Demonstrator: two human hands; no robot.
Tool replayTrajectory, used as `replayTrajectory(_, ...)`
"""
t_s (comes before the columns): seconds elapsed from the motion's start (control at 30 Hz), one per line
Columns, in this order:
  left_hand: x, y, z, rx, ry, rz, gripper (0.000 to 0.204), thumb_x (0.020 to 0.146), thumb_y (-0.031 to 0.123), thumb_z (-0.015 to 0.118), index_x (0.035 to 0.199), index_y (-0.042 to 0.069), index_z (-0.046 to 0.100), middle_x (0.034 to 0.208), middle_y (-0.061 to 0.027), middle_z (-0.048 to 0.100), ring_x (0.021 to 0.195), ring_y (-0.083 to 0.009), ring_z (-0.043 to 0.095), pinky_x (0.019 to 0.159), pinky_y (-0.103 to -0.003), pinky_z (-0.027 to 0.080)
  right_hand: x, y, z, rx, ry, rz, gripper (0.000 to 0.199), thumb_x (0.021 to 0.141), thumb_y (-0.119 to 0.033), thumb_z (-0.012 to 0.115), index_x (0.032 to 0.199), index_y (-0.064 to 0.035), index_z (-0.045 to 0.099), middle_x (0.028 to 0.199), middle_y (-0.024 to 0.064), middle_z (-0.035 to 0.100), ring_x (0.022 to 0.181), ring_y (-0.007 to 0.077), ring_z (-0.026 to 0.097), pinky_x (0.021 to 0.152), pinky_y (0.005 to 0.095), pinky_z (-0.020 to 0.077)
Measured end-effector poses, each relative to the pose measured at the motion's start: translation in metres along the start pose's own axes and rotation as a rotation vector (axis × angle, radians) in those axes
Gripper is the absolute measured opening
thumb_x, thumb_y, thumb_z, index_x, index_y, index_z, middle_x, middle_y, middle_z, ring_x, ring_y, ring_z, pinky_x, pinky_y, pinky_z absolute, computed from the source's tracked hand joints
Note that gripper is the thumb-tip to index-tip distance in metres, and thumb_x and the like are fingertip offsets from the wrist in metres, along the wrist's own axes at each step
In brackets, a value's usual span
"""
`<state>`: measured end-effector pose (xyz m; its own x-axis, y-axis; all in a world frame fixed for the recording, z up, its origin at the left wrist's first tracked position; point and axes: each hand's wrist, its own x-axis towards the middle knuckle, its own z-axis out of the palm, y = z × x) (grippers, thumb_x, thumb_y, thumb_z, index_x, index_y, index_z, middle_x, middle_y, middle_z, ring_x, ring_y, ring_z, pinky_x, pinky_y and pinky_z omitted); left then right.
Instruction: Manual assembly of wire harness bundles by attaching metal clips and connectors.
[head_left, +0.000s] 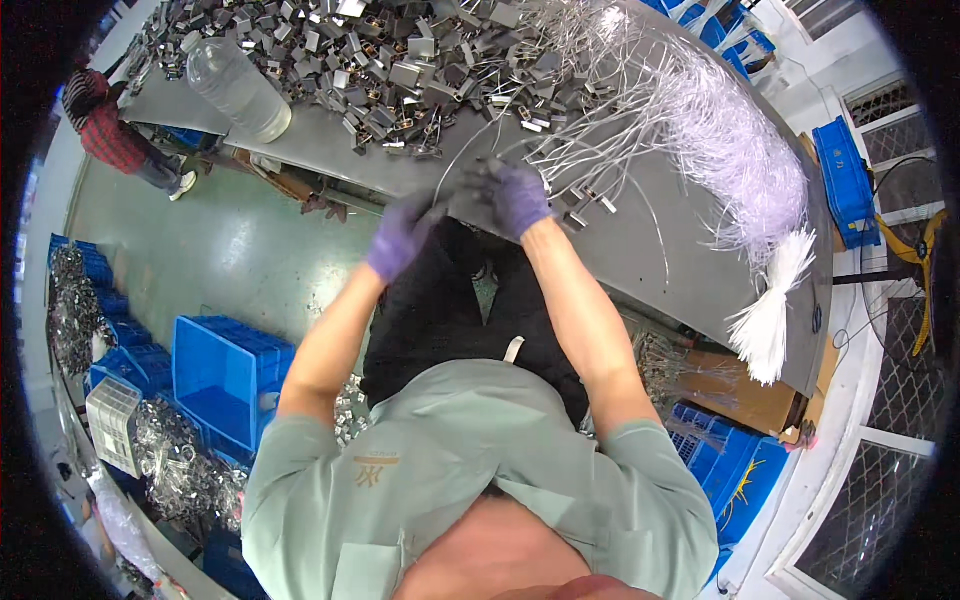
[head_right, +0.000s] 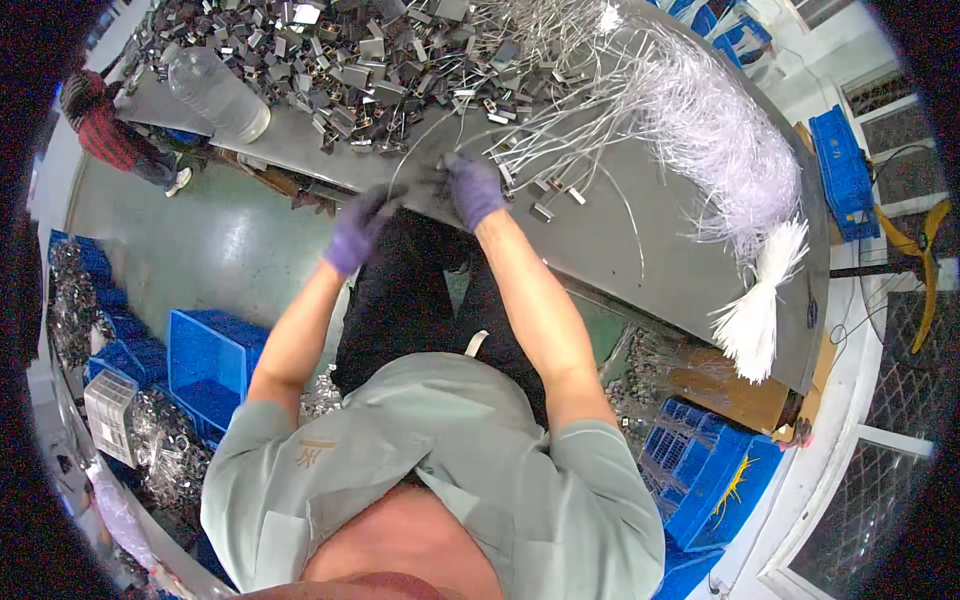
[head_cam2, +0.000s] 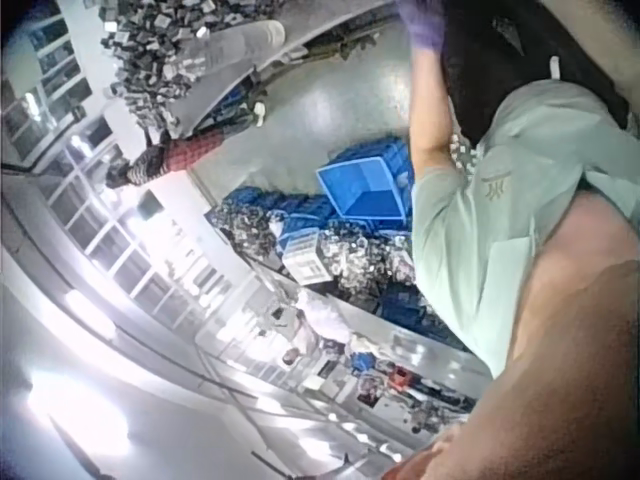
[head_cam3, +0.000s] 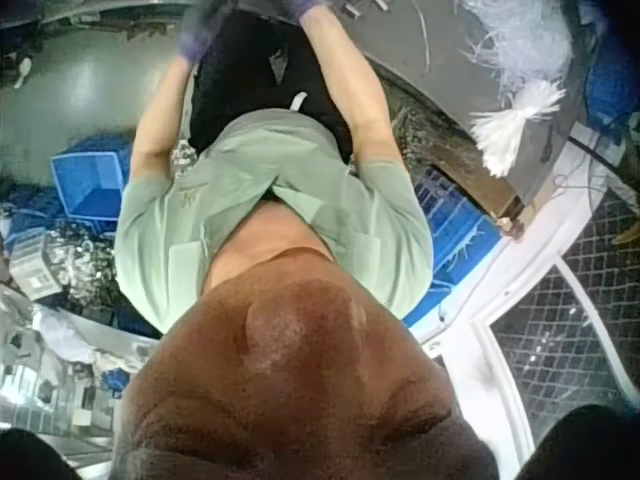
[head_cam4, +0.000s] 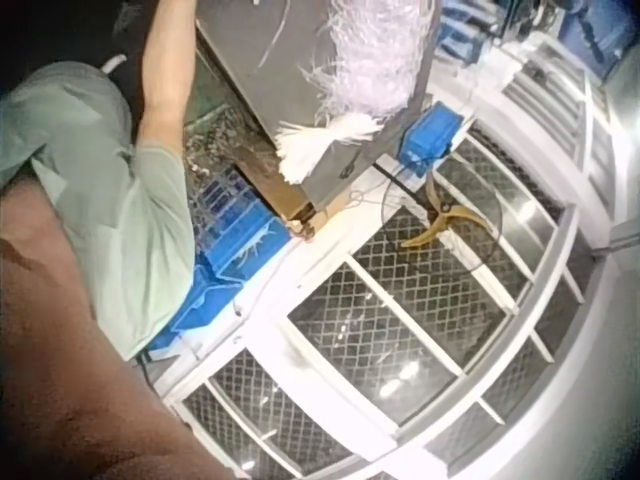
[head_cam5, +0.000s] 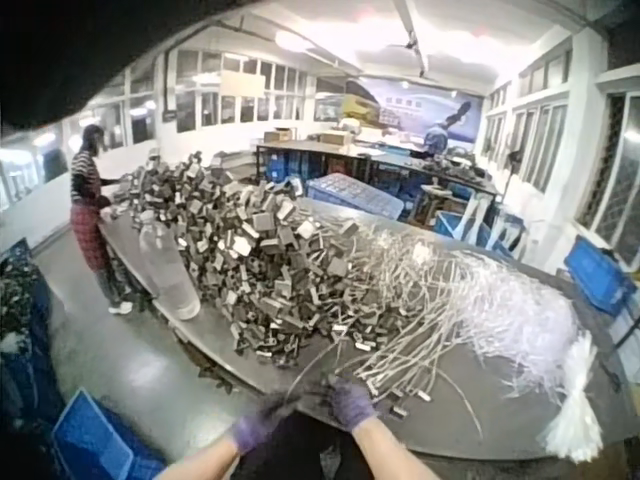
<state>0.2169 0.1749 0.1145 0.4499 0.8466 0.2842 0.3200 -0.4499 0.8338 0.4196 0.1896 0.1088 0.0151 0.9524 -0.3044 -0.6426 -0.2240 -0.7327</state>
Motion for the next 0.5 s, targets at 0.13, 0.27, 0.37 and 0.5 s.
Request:
replayTrajectory(0.13,-0.094,0.007,-0.041,-0.196,-0.058,-0.419,0.03,0.089,0.017,0.052,0.112,-0.001,0.058,0.073,-0.0126,0.059,0.061,-0.0208,0.055,0.058,-0.03,0.044,0.045,0.012,-0.006,0.103,0.036,-0.084,0.029,0.09,-0.014,0.05,0.113,0.0023,0.046,0.111,0.0207,0.059,0.097,0.0344,0.06,0.067,0.0392,0.0493)
replayTrajectory(0.27,-0.18,0.003,-0.062,-0.517,0.034,-0.704,0.052,0.085,0.026,0.054,0.129,-0.001,0.045,0.057,-0.003,0.051,0.046,-0.0109,0.048,0.045,-0.024,0.039,0.061,0.011,-0.008,0.064,0.085,-0.149,0.028,0.091,-0.016,0.051,0.113,0.0,0.046,0.101,0.0181,0.063,0.084,0.0322,0.065,0.059,0.0366,0.0504)
replayTrajectory(0.37,-0.219,-0.006,-0.068,-0.52,0.099,-0.736,0.059,0.086,0.023,0.054,0.135,-0.002,0.035,0.051,-0.0022,0.047,0.041,-0.0102,0.045,0.04,-0.023,0.035,0.054,-0.006,-0.005,-0.17,0.25,-0.368,0.028,0.091,-0.018,0.053,0.111,-0.0004,0.047,0.097,0.0159,0.064,0.076,0.0296,0.066,0.056,0.034,0.0508)
replayTrajectory(0.5,-0.236,-0.017,-0.07,-0.559,0.207,-0.773,0.057,0.087,0.019,0.052,0.138,0.001,0.032,0.051,-0.0021,0.047,0.039,-0.0093,0.042,0.038,-0.022,0.033,0.036,-0.046,-0.005,-0.003,0.169,-0.509,0.03,0.09,-0.019,0.055,0.11,0.001,0.045,0.094,0.0176,0.064,0.074,0.0267,0.066,0.054,0.03,0.0526)
